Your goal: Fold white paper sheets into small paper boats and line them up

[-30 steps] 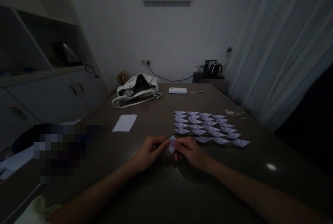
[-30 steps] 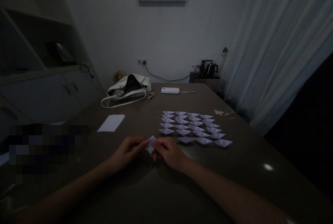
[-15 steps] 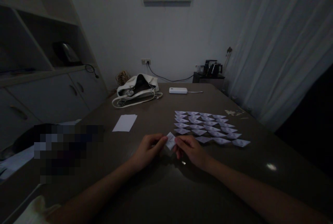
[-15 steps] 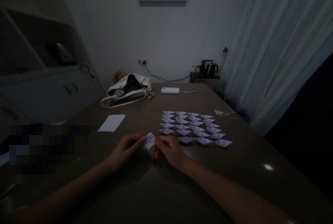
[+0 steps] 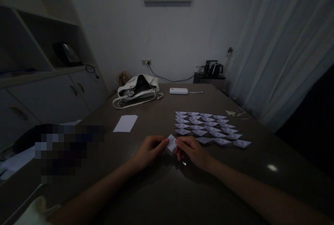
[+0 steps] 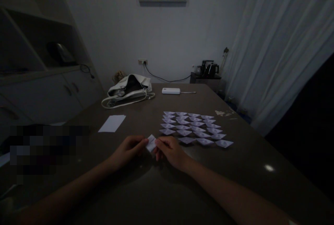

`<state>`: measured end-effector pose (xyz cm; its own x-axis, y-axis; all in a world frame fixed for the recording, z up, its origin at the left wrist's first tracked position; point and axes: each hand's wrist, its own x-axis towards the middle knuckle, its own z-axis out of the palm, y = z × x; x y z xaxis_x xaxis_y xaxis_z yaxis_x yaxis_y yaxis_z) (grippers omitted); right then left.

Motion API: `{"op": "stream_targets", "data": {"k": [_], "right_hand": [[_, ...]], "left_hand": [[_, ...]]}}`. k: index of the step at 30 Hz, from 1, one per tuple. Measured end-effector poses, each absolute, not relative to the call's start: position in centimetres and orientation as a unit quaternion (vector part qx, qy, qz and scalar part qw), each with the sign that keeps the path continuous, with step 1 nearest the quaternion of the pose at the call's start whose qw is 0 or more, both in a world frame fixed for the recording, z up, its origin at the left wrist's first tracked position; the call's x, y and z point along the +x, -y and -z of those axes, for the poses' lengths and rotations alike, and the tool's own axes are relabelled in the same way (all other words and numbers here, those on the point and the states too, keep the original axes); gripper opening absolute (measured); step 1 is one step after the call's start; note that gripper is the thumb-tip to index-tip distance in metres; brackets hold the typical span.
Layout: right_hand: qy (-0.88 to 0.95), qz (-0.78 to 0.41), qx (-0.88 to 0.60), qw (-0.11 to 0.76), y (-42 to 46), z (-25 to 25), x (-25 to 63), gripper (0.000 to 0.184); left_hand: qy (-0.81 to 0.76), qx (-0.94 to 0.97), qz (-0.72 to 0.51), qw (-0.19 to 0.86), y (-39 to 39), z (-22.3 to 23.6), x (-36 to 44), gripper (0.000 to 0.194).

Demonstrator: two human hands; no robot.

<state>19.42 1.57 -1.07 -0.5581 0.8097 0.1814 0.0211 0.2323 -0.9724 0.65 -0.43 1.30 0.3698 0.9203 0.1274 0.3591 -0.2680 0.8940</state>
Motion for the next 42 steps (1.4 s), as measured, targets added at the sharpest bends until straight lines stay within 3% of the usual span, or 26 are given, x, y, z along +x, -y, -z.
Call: {"op": "stream_targets", "data": {"k": [10,17,28,42], "right_hand": [[0.725,-0.523,-0.283,0.347,-1.24,0.99,19.33,0.049],[0.731,-0.520,-0.286,0.336,-1.07,0.62,19.41,0.045],[0.750,-0.501,-0.294,0.318,-1.26,0.76,19.57,0.028],[0.737,-0.514,-0.306,0.314,-1.10,0.73,19.43,0.030]], "left_hand": [[-0.399,0.731,-0.297,0.468,0.24,-1.07,0.40,0.039],[-0.371,0.722,-0.329,0.482,0.52,-1.42,0.49,0.033],[-0.408,0.715,-0.332,0.461,0.43,-1.20,0.56,0.036],[-0.411,0.733,-0.342,0.421,0.57,-1.66,0.74,0.035]]}}
